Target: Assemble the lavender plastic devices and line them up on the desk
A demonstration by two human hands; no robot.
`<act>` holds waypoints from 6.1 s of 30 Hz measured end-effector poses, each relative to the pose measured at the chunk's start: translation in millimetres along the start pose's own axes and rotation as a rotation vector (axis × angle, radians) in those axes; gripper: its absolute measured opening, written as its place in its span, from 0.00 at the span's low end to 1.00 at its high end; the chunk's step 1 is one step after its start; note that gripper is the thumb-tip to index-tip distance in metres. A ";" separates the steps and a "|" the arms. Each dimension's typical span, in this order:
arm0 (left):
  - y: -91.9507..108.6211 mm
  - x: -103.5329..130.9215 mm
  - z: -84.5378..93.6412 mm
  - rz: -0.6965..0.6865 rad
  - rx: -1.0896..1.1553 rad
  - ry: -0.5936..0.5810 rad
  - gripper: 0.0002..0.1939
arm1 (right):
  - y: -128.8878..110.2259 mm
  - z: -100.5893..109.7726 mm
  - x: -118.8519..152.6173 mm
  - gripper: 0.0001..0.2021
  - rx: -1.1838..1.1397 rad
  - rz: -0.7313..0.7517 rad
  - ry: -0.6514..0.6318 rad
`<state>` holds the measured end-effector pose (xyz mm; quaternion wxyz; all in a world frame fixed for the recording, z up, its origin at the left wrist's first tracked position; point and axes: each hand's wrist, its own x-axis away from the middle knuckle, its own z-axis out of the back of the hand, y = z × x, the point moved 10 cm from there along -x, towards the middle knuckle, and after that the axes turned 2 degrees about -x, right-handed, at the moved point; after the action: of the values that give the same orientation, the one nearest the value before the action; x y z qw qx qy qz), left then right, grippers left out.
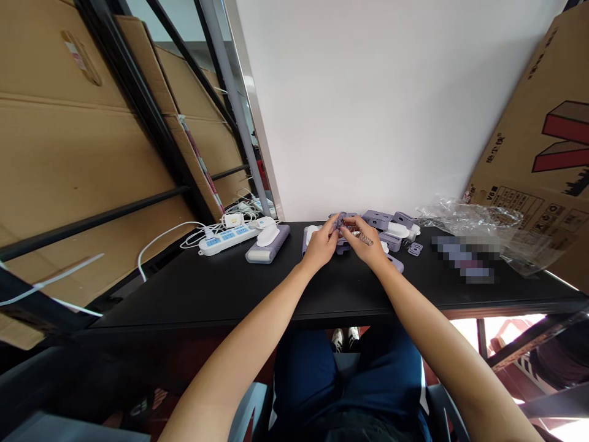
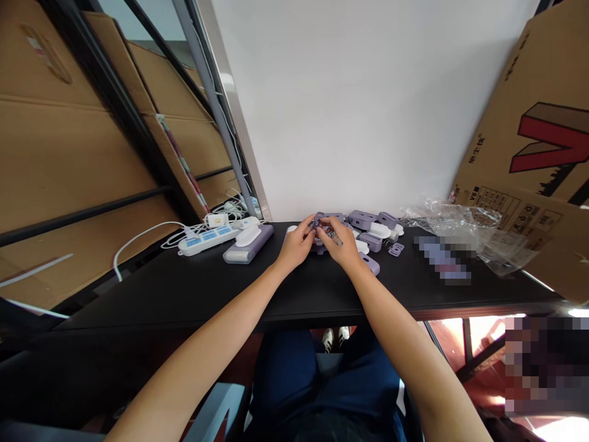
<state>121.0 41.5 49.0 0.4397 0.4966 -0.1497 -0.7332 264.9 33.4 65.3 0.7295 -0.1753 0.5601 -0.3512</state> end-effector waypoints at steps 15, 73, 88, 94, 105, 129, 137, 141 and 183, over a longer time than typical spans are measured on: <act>-1.0 -1.2 -4.8 0.022 0.045 -0.086 0.30 | -11.7 -3.6 5.8 0.18 0.150 0.099 -0.022; -21.8 -9.6 -17.2 0.113 0.406 -0.076 0.28 | 7.6 4.6 -1.4 0.18 -0.088 -0.166 0.053; -35.0 -12.4 -20.5 0.127 0.485 -0.064 0.31 | 1.9 0.2 1.6 0.16 -0.049 -0.043 0.059; -40.9 -12.6 -17.7 0.123 0.464 -0.026 0.30 | 4.8 -2.7 0.6 0.15 -0.026 -0.039 0.025; -33.1 -12.0 -19.5 0.101 0.537 -0.059 0.28 | 3.9 -3.9 0.9 0.15 -0.027 -0.040 0.008; -26.6 -10.9 -22.1 0.116 0.641 -0.062 0.24 | -8.3 -9.0 6.3 0.16 0.180 0.102 -0.046; -36.3 -11.0 -23.9 0.160 0.600 -0.069 0.27 | -14.4 -13.0 7.6 0.18 0.298 0.126 -0.078; -30.7 -10.6 -25.4 0.153 0.628 -0.110 0.27 | -13.2 -12.1 7.4 0.18 0.304 0.131 -0.060; -20.7 -10.8 -0.4 0.301 0.798 -0.004 0.20 | -27.9 -26.8 15.3 0.23 0.384 0.294 -0.199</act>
<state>112.4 61.9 41.6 0.3150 0.5991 -0.4932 -0.5465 232.8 6.9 64.5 0.8441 0.0159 0.4281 -0.3224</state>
